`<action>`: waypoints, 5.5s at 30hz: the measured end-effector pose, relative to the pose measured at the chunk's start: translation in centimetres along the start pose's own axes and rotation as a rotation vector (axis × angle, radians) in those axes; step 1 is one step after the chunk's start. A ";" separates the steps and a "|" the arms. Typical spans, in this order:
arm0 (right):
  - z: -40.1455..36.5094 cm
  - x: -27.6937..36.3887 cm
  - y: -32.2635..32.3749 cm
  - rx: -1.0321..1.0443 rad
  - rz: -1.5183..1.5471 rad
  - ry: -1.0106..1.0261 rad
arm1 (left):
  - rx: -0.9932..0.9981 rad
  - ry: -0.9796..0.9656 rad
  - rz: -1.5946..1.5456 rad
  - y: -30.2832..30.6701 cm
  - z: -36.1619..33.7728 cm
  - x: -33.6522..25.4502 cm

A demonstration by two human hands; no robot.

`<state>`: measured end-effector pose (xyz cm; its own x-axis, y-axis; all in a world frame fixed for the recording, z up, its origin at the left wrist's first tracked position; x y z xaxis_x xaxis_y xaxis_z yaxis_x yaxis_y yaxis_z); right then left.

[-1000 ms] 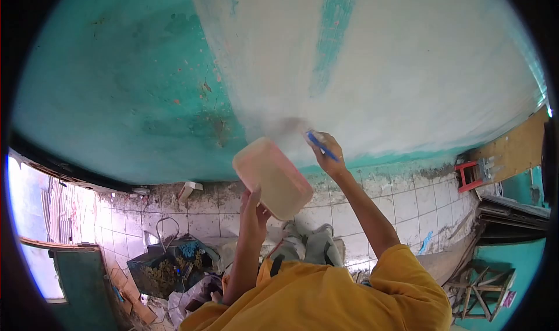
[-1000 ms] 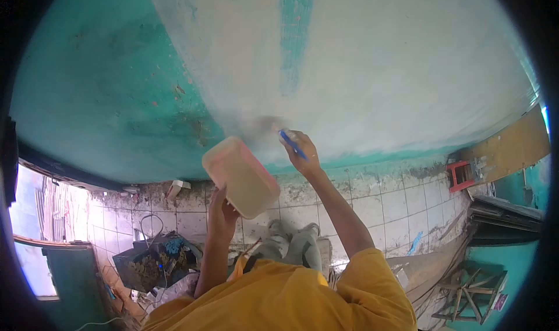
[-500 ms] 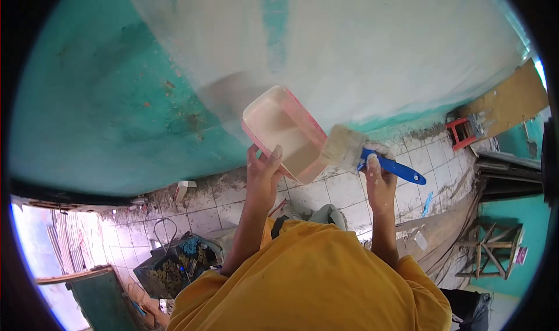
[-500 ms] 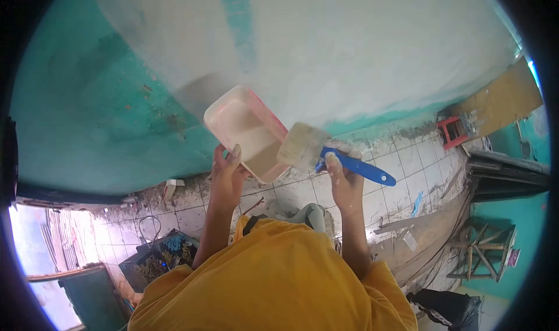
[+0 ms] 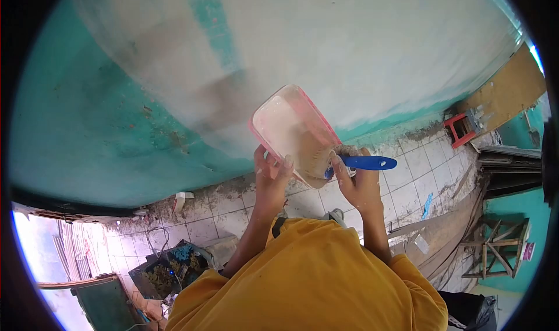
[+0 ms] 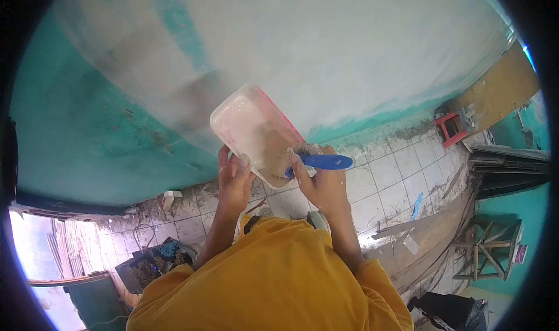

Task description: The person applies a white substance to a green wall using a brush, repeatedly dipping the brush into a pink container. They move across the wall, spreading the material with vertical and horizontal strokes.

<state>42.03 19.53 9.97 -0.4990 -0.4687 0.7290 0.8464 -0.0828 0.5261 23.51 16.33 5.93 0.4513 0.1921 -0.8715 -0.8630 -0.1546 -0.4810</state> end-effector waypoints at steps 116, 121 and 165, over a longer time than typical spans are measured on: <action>34.6 -42.7 30.5 -0.555 0.930 -0.096 | -0.348 0.272 -0.123 -39.6 13.5 26.1; 26.1 -49.1 24.3 -0.585 0.735 -0.318 | -0.314 0.269 -0.047 -37.7 13.2 25.8; 19.9 -51.7 8.9 -0.794 1.049 -0.633 | -0.173 0.383 0.010 -21.6 12.9 18.6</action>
<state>71.71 60.56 -14.32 0.5797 -0.1781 0.7952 0.6393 -0.5057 -0.5793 47.64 35.77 1.38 0.5228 -0.1796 -0.8333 -0.8318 -0.3214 -0.4526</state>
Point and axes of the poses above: each hand's wrist, its own z-axis towards the middle knuckle, its own y-axis out of the back of the hand, x = y × z, the point moved 1 cm from there along z, towards the middle knuckle, and after that the axes turned 1 degree about -y, right-handed, at the moved point
